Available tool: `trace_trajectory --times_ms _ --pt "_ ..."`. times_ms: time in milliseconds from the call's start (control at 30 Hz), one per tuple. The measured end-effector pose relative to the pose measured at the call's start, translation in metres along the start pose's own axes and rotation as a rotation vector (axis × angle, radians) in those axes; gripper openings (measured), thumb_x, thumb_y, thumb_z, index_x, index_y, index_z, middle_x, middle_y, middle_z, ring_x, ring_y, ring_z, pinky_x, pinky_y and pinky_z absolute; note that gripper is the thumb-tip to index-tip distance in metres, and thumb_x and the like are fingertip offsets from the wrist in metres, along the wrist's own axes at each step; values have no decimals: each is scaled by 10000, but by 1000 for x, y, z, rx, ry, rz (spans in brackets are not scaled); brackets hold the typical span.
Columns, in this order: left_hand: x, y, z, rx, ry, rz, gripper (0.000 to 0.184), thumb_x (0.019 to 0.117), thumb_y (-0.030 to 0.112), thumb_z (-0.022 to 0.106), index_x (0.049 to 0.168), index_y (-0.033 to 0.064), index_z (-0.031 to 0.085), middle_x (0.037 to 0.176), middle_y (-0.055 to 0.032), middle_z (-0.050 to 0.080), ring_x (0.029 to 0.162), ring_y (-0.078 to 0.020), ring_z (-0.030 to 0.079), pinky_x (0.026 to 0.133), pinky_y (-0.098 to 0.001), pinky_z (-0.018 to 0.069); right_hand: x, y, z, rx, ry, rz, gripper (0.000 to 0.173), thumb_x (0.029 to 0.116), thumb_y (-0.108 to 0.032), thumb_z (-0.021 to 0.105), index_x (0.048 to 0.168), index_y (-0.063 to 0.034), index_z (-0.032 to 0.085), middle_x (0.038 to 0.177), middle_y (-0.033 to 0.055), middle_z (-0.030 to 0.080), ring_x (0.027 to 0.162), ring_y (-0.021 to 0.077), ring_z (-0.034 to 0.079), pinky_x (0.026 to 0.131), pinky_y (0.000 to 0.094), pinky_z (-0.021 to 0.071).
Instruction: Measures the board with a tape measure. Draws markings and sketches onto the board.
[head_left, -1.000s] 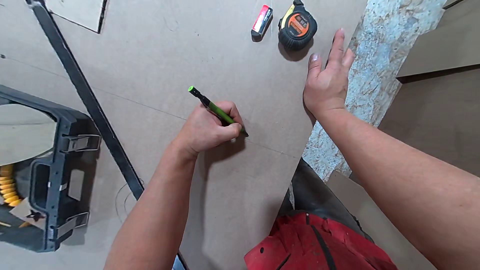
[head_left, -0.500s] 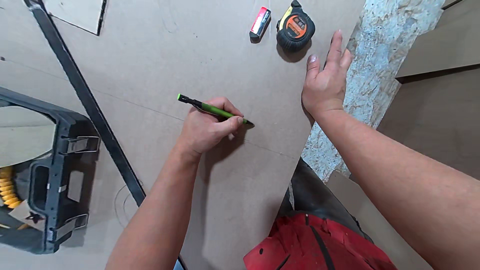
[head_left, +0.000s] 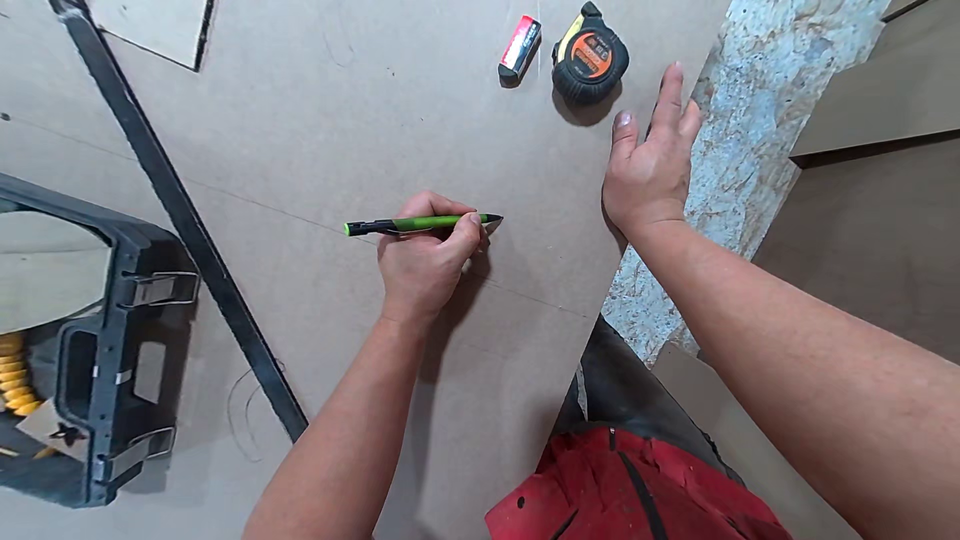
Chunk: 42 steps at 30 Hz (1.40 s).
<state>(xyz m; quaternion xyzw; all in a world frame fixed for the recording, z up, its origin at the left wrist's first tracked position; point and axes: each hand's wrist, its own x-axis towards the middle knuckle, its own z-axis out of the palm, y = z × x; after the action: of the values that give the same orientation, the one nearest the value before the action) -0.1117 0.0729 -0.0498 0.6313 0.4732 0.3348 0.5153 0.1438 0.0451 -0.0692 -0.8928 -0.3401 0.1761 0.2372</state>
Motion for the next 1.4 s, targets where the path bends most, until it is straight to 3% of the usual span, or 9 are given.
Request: trace_trajectory --times_ms 433,700,833,967,1167,1267,1400 --pt "1 1 -3 24 -52 6 63 918 99 719 963 63 696 810 -36 754 682 -147 734 606 -312 641 -1 -1 -1 -16 -6 6 687 1070 -464 391 1668 -208 170 1636 229 274 1148 292 652 872 422 583" --pt "12 4 -26 69 -373 -38 45 884 151 718 904 111 719 774 -15 731 633 -125 684 552 -287 582 1 2 1 -15 6 -3 683 1064 -467 395 1665 -213 191 1636 232 282 1260 303 597 942 428 561" --pt "25 7 -35 110 -542 -50 25 811 171 670 797 155 656 721 19 677 593 -86 625 504 -261 516 1 0 1 -20 3 9 683 1063 -472 387 1666 -221 186 1646 224 269 1238 294 610 923 421 564" --pt "34 10 -34 217 -606 -2 58 780 208 666 736 186 635 651 61 620 537 -42 546 447 -239 405 0 0 0 -14 5 15 681 1062 -470 391 1667 -233 184 1647 213 270 1169 282 644 872 414 580" --pt "34 10 -35 213 -639 1 70 784 208 666 736 176 627 623 46 603 507 -58 540 425 -247 407 1 0 0 -12 -4 14 682 1064 -475 386 1669 -240 174 1650 219 260 1212 283 623 895 423 574" --pt "34 12 -35 218 -642 -9 67 780 204 665 730 181 627 612 52 587 496 -53 519 420 -241 384 1 -1 -1 -20 -3 15 683 1065 -466 389 1669 -232 172 1645 217 267 1155 275 649 866 410 582" --pt "34 12 -35 222 -663 -24 59 791 208 673 750 180 640 641 45 623 524 -60 561 438 -247 430 1 -1 0 -26 -12 18 681 1067 -464 380 1669 -223 171 1644 215 267 1135 265 657 864 400 582"
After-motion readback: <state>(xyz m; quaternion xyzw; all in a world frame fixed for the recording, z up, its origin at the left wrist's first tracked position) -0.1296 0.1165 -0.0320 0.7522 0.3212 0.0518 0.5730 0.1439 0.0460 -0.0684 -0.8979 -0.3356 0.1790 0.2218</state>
